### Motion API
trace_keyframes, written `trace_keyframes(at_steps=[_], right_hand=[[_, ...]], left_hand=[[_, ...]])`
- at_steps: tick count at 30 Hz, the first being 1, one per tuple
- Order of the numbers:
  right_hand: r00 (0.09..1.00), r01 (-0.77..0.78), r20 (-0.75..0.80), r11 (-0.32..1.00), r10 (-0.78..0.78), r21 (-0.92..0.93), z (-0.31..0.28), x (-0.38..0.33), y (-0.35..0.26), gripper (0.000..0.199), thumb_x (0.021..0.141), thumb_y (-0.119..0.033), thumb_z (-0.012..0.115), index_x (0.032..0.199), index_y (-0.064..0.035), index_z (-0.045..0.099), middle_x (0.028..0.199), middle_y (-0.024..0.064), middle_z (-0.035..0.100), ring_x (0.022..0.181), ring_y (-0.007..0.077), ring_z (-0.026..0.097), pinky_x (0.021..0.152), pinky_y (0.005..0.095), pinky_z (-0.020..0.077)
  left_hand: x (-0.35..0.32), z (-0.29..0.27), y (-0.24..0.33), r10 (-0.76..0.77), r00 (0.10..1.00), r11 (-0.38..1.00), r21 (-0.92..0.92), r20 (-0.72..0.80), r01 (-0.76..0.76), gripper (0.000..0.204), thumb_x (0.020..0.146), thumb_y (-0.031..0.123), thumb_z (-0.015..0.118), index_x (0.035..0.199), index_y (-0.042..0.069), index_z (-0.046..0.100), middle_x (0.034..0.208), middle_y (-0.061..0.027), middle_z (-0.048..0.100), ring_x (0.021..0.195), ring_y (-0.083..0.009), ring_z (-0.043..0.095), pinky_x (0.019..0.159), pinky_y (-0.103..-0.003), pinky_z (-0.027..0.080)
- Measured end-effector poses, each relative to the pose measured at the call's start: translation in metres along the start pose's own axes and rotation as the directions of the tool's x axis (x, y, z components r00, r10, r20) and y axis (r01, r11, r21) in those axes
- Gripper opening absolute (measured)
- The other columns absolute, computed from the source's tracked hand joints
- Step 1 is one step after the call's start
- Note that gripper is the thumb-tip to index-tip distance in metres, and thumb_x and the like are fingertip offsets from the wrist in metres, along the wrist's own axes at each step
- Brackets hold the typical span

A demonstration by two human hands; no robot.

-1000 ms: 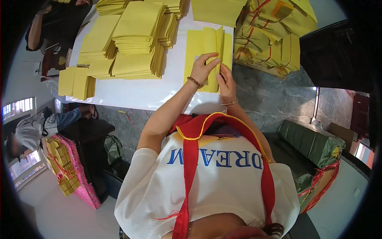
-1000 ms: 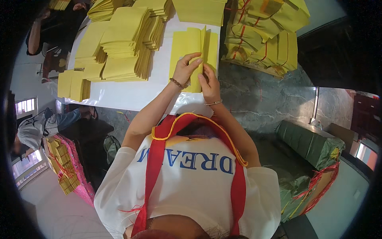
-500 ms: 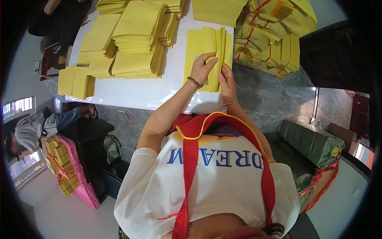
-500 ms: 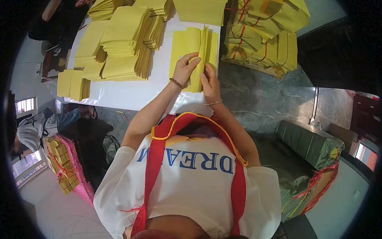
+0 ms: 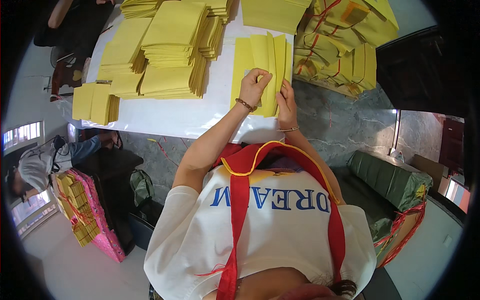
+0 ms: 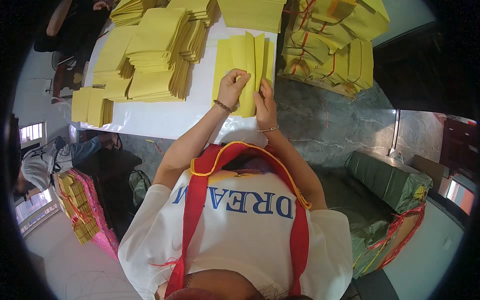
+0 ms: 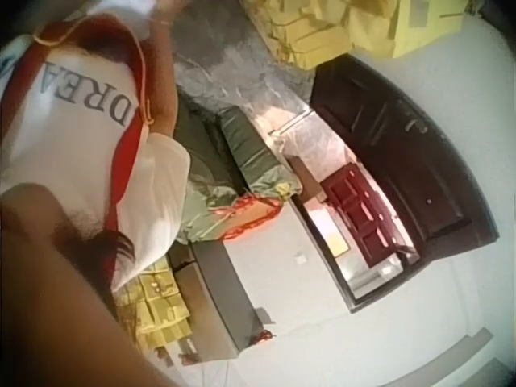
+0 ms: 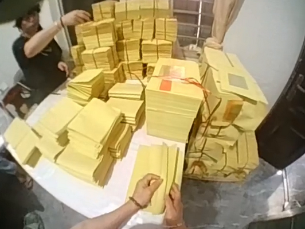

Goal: Folding yellow paper sheets individually and stacking them.

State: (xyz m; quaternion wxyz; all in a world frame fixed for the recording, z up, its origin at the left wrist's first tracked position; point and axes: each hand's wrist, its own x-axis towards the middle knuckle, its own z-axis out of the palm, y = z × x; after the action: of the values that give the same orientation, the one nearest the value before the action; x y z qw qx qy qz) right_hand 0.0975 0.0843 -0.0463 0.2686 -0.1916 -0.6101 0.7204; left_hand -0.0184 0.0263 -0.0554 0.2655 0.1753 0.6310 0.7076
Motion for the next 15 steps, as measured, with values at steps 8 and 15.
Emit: trace_keyframes(at_steps=[8,15], right_hand=[[0.997,0.072,0.025,0.997,-0.073,0.013,0.002,0.002,0.004,0.045,0.087,-0.005,0.045,0.128,0.0051,0.028,0.122,0.0167,0.044,0.111,0.0195,0.045,0.093,0.0291,0.0346],[0.999,0.038,0.026,0.999,-0.037,-0.038,0.005,-0.001,-0.001,0.044,0.087,-0.006,0.047,0.126,0.0061,0.031,0.121,0.0171,0.045,0.111,0.0205,0.045,0.093,0.0290,0.0356]], left_hand=[[-0.005,0.005,0.015,0.110,0.992,0.994,-0.001,-0.068,-0.110,0.019,0.080,0.011,0.058,0.098,0.003,0.059,0.075,0.0000,0.053,0.058,-0.0053,0.040,0.050,-0.021,0.034],[-0.003,0.005,0.014,0.079,0.996,0.985,0.151,0.030,-0.083,0.027,0.078,0.020,0.063,0.101,0.005,0.062,0.090,-0.0057,0.060,0.072,-0.0099,0.049,0.063,-0.022,0.039]])
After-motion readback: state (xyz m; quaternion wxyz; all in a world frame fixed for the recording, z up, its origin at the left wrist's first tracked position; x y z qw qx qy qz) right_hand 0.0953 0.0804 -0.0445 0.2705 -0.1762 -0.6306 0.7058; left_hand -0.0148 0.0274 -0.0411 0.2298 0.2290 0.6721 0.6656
